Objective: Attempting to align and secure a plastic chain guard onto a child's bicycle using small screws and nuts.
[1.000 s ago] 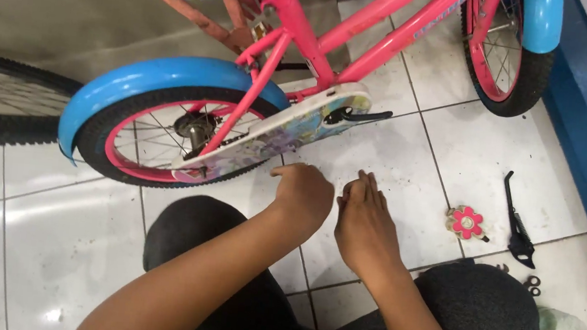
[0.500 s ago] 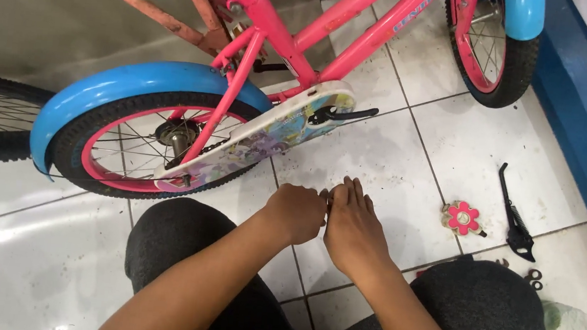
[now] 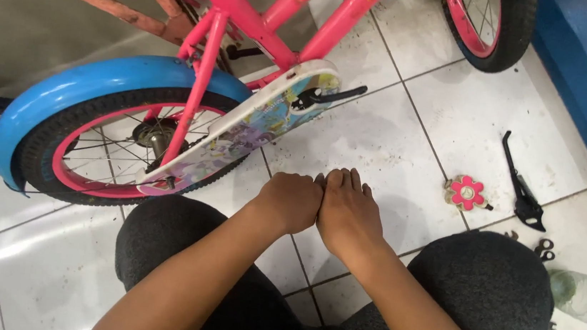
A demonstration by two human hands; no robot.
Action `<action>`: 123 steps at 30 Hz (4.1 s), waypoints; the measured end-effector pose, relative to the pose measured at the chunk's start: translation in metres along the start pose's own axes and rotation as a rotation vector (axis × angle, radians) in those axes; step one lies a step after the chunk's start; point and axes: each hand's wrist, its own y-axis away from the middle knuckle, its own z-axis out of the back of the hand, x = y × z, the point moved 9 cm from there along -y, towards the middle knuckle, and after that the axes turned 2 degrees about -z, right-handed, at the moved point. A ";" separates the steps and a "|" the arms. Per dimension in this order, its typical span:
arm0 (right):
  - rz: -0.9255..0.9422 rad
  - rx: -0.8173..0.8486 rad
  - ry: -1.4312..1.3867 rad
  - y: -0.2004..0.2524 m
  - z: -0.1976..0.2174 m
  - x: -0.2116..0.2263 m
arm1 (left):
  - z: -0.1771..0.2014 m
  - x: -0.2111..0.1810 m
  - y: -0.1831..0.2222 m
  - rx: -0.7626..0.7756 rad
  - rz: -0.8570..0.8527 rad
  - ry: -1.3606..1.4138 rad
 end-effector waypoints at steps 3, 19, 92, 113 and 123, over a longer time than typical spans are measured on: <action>0.001 -0.002 0.023 -0.001 0.000 -0.005 | -0.005 -0.003 -0.005 0.028 -0.011 0.016; -0.084 0.000 0.047 0.013 0.014 -0.017 | 0.004 -0.012 -0.016 0.030 0.034 0.025; 0.186 -0.400 -0.694 -0.034 0.121 -0.135 | 0.042 0.036 -0.056 -0.281 0.390 0.721; -0.056 -0.208 -0.450 -0.065 0.149 -0.082 | 0.027 0.054 -0.081 -0.562 -0.151 -0.149; -0.171 0.093 -0.154 -0.067 0.119 -0.067 | 0.142 0.090 0.044 -1.021 0.170 -0.223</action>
